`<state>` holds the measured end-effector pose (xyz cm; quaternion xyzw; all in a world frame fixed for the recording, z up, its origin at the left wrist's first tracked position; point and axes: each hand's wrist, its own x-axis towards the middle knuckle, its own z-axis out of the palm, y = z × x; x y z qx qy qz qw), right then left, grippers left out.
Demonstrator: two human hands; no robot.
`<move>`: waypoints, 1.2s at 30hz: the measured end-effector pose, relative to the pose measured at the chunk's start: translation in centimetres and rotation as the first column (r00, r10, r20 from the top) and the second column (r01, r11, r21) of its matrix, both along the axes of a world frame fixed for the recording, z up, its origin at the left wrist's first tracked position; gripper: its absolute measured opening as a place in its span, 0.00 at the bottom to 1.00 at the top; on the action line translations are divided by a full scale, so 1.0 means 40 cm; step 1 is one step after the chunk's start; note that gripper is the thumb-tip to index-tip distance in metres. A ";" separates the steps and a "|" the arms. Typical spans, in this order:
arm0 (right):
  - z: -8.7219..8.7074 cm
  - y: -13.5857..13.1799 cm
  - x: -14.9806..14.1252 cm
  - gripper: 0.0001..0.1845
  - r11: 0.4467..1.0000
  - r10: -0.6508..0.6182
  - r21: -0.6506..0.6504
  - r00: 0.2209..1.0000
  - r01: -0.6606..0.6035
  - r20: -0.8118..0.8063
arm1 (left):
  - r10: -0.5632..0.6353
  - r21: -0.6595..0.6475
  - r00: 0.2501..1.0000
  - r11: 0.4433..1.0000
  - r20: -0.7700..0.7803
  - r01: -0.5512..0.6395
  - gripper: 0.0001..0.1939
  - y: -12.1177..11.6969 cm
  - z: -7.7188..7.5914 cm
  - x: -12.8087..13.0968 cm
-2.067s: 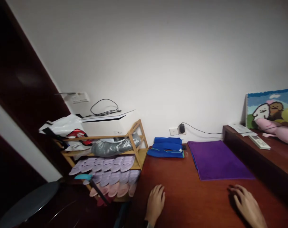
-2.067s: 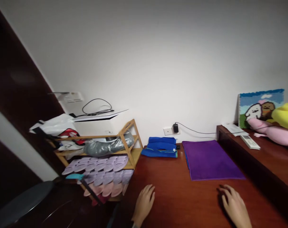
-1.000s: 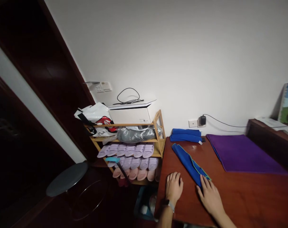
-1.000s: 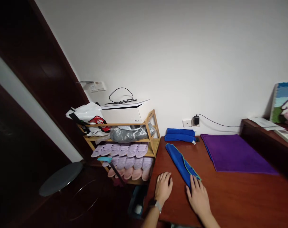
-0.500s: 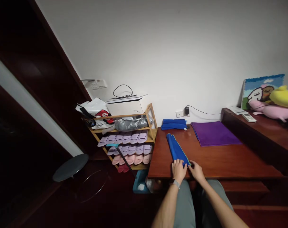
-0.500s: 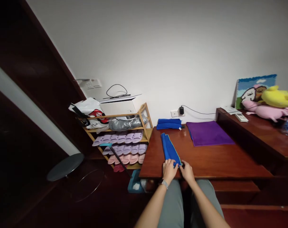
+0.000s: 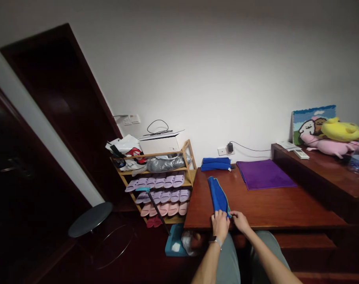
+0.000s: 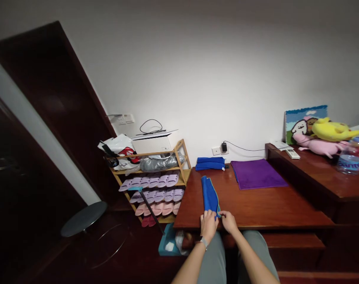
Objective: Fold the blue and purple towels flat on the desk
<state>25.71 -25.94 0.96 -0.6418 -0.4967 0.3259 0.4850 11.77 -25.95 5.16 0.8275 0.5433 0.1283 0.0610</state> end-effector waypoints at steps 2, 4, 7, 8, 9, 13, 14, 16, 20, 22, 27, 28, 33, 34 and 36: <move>0.001 -0.002 -0.013 0.19 1.000 0.011 0.010 0.998 -0.010 -0.059 | 0.024 -0.006 0.999 1.000 0.034 -0.024 0.14 -0.013 -0.005 -0.007; 0.003 -0.005 -0.028 0.20 1.000 0.021 0.025 0.993 -0.018 -0.117 | 0.033 -0.042 0.996 0.999 0.078 -0.030 0.14 -0.022 -0.006 -0.017; 0.012 -0.018 -0.052 0.23 0.999 0.029 0.045 0.981 -0.021 -0.190 | 0.024 -0.104 0.992 0.995 0.121 -0.011 0.11 -0.028 -0.003 -0.044; 0.017 -0.025 -0.059 0.24 0.999 0.030 0.051 0.977 -0.019 -0.209 | 0.015 -0.115 0.990 0.993 0.139 0.001 0.11 -0.028 -0.001 -0.055; 0.022 -0.032 -0.064 0.23 0.998 0.029 0.056 0.974 -0.016 -0.227 | -0.003 -0.120 0.985 0.992 0.175 0.025 0.10 -0.028 0.000 -0.068; 0.060 -0.060 -0.074 0.20 0.998 0.037 0.062 0.957 -0.020 -0.287 | -0.126 -0.120 0.874 0.971 0.469 0.205 0.05 -0.021 0.015 -0.111; 0.076 -0.065 -0.073 0.21 0.997 0.050 0.064 0.952 -0.032 -0.303 | -0.142 -0.123 0.830 0.962 0.539 0.245 0.06 -0.019 0.028 -0.116; 0.118 -0.069 -0.066 0.22 0.996 0.083 0.070 0.938 -0.062 -0.337 | -0.155 -0.138 0.751 0.940 0.642 0.313 0.09 -0.013 0.072 -0.117; 0.224 -0.064 -0.035 0.25 0.991 0.125 0.089 0.910 -0.097 -0.395 | -0.172 -0.170 0.641 0.884 0.748 0.435 0.14 0.011 0.211 -0.100; 0.273 -0.066 -0.018 0.28 0.989 0.135 0.106 0.898 -0.099 -0.418 | -0.160 -0.189 0.613 0.865 0.774 0.464 0.16 0.024 0.273 -0.088; 0.343 -0.104 -0.013 0.28 0.987 0.148 0.130 0.873 -0.098 -0.465 | -0.103 -0.201 0.534 0.854 0.839 0.480 0.20 0.010 0.318 -0.038; 0.353 -0.111 -0.017 0.27 0.987 0.146 0.128 0.868 -0.096 -0.475 | -0.084 -0.204 0.518 0.857 0.851 0.474 0.21 0.003 0.318 -0.025; 0.462 -0.117 0.091 0.20 0.991 0.078 0.137 0.855 -0.008 -0.513 | 0.025 -0.161 0.388 0.933 0.921 0.322 0.21 0.050 0.412 -0.050; 0.497 -0.118 0.153 0.19 0.988 0.043 0.150 0.852 0.042 -0.521 | 0.048 -0.134 0.330 0.960 0.943 0.244 0.20 0.082 0.455 -0.086; 0.576 -0.127 0.301 0.16 0.964 -0.054 0.188 0.830 0.188 -0.555 | 0.079 -0.091 0.180 0.994 0.981 0.061 0.18 0.152 0.550 -0.186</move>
